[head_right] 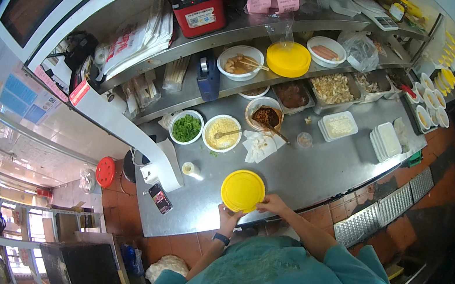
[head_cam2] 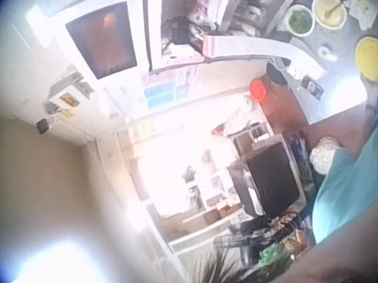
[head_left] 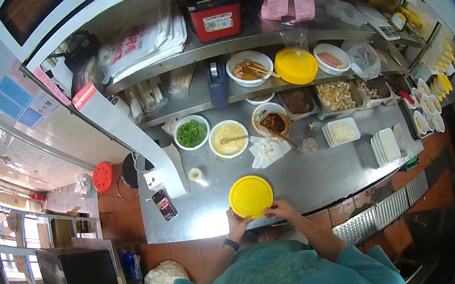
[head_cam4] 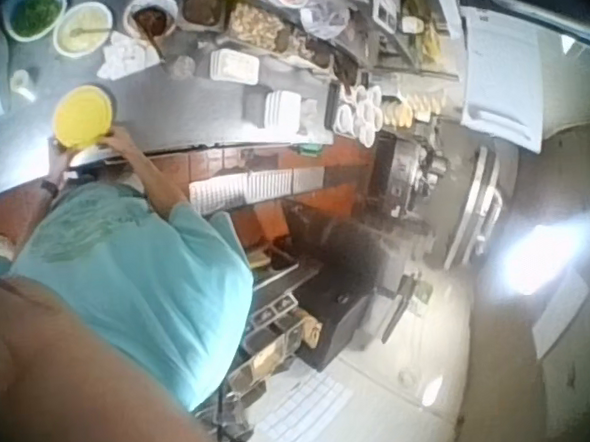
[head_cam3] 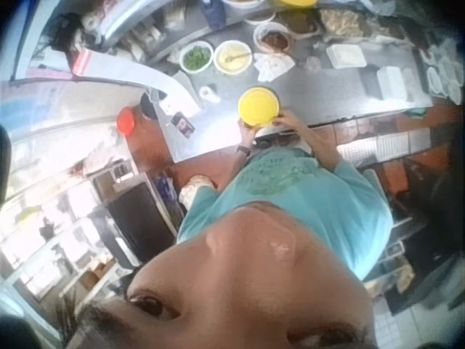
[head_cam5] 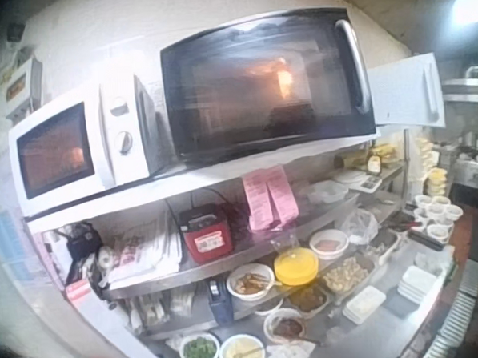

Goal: The person assembles multiple bowls of food in a commercial kitchen. They use tongs to add cooked meat and tofu to bowls, ladle broth from a large pot, and sprinkle chopped green onions. The bowls are then covered with yellow lids and placed on a shelf.

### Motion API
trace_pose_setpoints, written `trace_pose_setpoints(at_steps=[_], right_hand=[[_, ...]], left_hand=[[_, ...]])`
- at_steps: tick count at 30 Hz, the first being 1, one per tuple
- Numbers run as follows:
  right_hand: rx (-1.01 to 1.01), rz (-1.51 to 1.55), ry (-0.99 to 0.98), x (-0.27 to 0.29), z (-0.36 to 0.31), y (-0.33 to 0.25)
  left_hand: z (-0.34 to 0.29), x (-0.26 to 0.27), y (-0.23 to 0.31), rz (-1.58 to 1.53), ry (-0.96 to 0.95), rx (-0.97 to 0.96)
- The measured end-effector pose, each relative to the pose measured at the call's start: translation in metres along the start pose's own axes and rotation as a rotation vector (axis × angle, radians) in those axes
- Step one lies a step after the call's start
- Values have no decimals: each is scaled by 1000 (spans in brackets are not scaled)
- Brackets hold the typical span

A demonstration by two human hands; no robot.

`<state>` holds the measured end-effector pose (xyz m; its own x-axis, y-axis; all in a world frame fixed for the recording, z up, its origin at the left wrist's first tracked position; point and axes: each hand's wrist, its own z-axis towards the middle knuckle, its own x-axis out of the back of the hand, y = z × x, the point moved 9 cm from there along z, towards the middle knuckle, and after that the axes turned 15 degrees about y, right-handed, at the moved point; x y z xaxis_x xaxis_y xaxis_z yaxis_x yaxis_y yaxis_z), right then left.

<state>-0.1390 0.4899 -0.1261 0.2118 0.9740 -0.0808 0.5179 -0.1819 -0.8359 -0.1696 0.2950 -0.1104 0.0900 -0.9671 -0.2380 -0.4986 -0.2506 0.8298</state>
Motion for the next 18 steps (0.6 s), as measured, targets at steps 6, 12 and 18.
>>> trace_pose_setpoints(at_steps=[6, 12, 18], right_hand=[[-97, 134, 3, 46, -26, -1], [-76, 534, -32, 122, -49, -22], [40, 557, 72, 217, -93, -82]], left_hand=[[-17, -28, 46, 597, 157, -230], [-38, -217, 290, 255, 32, -820], [-124, -494, 452, -543, -863, -464]])
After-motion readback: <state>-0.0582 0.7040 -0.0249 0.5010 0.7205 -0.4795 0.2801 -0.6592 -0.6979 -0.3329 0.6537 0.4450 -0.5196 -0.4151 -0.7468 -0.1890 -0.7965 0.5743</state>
